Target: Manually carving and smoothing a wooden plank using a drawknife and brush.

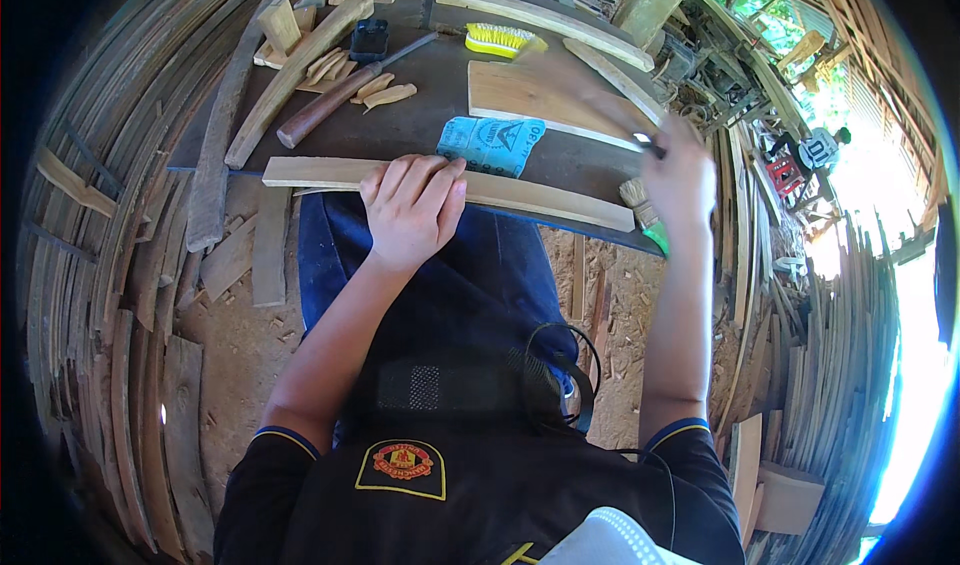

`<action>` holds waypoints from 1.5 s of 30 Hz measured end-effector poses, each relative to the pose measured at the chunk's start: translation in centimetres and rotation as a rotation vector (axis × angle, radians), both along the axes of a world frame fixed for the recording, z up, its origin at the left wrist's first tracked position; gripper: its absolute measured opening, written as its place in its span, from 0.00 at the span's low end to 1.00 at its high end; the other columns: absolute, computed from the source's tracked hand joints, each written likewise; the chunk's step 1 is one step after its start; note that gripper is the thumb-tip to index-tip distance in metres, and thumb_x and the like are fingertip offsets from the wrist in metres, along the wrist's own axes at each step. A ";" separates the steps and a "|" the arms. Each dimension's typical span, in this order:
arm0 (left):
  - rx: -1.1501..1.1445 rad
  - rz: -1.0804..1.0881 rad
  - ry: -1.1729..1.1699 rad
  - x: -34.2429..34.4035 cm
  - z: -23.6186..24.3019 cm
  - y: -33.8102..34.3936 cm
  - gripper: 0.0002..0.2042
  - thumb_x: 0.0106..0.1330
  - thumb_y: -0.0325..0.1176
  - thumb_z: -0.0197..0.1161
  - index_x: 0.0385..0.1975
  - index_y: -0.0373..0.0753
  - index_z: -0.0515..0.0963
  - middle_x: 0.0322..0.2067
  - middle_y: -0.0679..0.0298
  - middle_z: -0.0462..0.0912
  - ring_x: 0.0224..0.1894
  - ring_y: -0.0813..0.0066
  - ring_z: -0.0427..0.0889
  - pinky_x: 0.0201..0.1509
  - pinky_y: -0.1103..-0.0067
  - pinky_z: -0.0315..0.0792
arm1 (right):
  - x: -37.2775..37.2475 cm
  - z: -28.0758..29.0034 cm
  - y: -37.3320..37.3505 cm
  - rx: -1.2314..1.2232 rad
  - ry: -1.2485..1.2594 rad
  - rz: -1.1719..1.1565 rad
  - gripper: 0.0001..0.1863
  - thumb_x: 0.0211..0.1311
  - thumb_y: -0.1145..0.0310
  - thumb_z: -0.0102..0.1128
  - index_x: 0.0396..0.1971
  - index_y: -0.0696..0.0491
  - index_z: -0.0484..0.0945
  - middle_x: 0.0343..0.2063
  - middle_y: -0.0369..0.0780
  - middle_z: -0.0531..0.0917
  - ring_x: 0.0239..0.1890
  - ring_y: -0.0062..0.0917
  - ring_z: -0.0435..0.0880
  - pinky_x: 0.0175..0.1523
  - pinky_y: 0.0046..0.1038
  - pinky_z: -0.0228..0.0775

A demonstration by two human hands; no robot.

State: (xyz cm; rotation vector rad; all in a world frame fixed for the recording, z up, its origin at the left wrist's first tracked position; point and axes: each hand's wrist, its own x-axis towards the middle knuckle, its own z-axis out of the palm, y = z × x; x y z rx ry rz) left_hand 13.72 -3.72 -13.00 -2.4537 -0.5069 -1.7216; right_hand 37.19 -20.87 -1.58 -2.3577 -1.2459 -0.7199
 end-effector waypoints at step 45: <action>-0.047 0.004 0.095 0.1 0.8 -0.6 0.06 0.62 0.35 0.58 0.34 0.46 0.82 0.33 0.73 0.79 0.38 0.75 0.76 0.48 0.76 0.58 | -2.6 -4.7 -5.9 1.220 1.288 1.291 0.26 0.69 0.43 0.38 0.18 0.48 0.60 0.09 0.29 0.55 0.13 0.14 0.48 0.24 0.22 0.44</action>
